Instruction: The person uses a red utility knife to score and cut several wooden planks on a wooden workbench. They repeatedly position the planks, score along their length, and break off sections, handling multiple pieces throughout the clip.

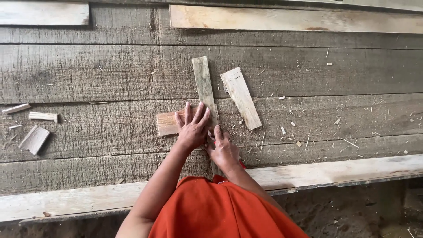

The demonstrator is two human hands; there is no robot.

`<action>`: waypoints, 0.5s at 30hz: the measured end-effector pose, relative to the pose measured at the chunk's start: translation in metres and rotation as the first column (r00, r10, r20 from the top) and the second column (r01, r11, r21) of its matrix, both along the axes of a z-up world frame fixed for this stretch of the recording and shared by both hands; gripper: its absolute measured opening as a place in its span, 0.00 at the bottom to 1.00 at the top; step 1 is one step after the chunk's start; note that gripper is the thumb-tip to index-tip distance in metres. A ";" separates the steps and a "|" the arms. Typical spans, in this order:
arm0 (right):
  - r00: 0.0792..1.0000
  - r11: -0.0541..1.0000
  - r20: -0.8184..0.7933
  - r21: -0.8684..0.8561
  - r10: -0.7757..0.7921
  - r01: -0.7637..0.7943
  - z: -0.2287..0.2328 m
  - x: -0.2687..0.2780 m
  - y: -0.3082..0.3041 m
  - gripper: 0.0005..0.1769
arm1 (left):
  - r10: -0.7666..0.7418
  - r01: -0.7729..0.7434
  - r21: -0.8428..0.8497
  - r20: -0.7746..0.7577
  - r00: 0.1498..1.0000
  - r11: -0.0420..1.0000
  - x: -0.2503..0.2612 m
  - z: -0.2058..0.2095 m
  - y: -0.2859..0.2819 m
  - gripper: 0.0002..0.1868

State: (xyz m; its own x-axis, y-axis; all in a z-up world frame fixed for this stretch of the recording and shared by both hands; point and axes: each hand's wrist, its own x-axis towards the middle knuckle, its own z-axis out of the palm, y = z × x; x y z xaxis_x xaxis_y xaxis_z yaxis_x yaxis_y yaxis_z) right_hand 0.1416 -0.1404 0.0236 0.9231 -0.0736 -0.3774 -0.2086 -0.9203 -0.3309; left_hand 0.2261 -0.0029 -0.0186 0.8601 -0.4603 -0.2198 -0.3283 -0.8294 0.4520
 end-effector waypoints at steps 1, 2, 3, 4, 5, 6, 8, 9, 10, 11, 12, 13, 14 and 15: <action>1.000 1.000 0.004 0.001 0.000 0.000 0.001 0.001 -0.002 0.45 | 0.000 0.000 0.001 0.004 1.000 1.000 0.000 0.004 -0.001 0.40; 1.000 1.000 -0.013 0.003 0.010 -0.010 0.002 0.001 -0.002 0.44 | -0.001 0.001 0.009 -0.023 1.000 1.000 0.001 0.008 0.000 0.41; 0.999 1.000 -0.031 0.006 0.020 -0.020 0.003 0.002 -0.003 0.43 | -0.001 0.002 0.017 -0.050 0.999 1.000 0.001 0.012 0.000 0.43; 1.000 1.000 -0.022 0.010 0.015 -0.014 0.001 0.003 -0.004 0.43 | -0.006 0.007 0.022 -0.042 0.999 1.000 0.001 0.011 0.000 0.43; 0.999 1.000 -0.041 0.012 0.024 -0.023 -0.001 0.003 -0.004 0.43 | -0.006 0.007 0.021 -0.053 0.999 1.000 0.002 0.011 0.000 0.43; 0.998 1.000 -0.059 0.014 0.028 -0.027 -0.003 0.002 -0.006 0.43 | -0.010 0.011 0.021 -0.064 0.998 1.000 0.002 0.011 -0.001 0.43; 0.999 1.000 -0.046 -0.002 0.029 -0.029 0.000 0.001 -0.004 0.44 | -0.021 0.023 0.029 -0.071 0.997 0.999 0.001 0.018 -0.001 0.43; 0.998 0.999 -0.042 -0.022 0.040 -0.041 0.001 0.001 -0.003 0.44 | -0.021 0.024 0.033 -0.086 0.996 0.999 0.001 0.021 -0.001 0.43; 0.999 0.999 -0.035 -0.017 0.032 -0.033 -0.004 0.001 -0.003 0.44 | -0.028 0.031 0.038 -0.078 0.997 0.999 0.002 0.021 0.000 0.43; 0.999 0.999 -0.038 -0.014 0.035 -0.036 -0.010 0.000 -0.003 0.44 | -0.029 0.034 0.048 -0.084 0.996 0.998 0.002 0.021 0.000 0.43; 0.998 0.999 -0.044 -0.011 0.038 -0.039 -0.016 -0.001 -0.004 0.43 | -0.031 0.036 0.058 -0.093 0.995 0.998 0.002 0.021 -0.001 0.44; 0.999 1.000 -0.039 -0.008 0.030 -0.030 -0.011 0.000 -0.003 0.43 | -0.039 0.044 0.062 -0.088 0.995 0.997 0.003 0.022 -0.001 0.44; 0.999 0.999 -0.035 -0.004 0.037 -0.037 -0.006 0.000 -0.003 0.42 | -0.034 0.039 0.063 -0.090 0.995 0.997 0.002 0.022 -0.002 0.44; 0.999 0.999 -0.030 0.000 0.043 -0.043 -0.002 0.001 -0.003 0.41 | -0.028 0.035 0.065 -0.091 0.995 0.997 0.002 0.023 -0.002 0.44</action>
